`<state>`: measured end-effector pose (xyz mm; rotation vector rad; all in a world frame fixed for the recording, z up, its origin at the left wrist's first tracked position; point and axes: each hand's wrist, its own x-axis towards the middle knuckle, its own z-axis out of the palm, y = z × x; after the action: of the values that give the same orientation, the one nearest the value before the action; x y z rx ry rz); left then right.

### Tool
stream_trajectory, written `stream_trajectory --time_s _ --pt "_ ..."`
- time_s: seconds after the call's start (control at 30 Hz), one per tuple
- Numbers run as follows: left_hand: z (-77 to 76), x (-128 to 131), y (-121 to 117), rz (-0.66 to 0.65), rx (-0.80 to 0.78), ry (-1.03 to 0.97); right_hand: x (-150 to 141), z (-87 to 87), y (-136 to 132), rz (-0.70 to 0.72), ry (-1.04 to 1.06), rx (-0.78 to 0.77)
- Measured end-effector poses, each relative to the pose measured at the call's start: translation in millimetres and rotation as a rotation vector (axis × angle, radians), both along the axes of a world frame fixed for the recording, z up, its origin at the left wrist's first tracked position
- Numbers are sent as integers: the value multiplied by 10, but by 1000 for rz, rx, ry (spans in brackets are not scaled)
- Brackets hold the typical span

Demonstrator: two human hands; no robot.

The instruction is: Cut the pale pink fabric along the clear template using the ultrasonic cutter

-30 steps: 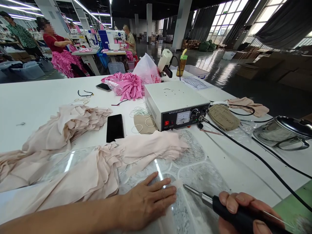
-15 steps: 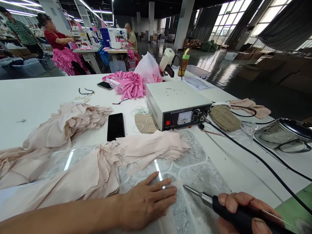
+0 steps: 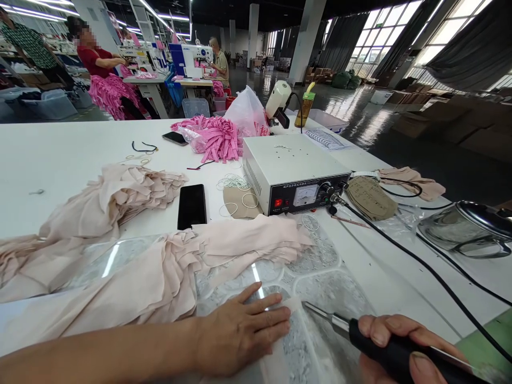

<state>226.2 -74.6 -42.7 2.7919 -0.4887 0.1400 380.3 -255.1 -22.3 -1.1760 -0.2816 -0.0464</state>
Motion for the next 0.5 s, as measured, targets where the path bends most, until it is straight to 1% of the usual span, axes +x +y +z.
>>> stream_trajectory --time_s 0.1,0.27,0.5 --pt "-3 1 -3 3 9 -19 17 -30 26 -4 5 -1" --pt "6 3 -8 5 -13 -12 23 -45 76 33 2 16" --pt "23 10 -8 -10 10 16 32 -60 38 49 -36 -9"
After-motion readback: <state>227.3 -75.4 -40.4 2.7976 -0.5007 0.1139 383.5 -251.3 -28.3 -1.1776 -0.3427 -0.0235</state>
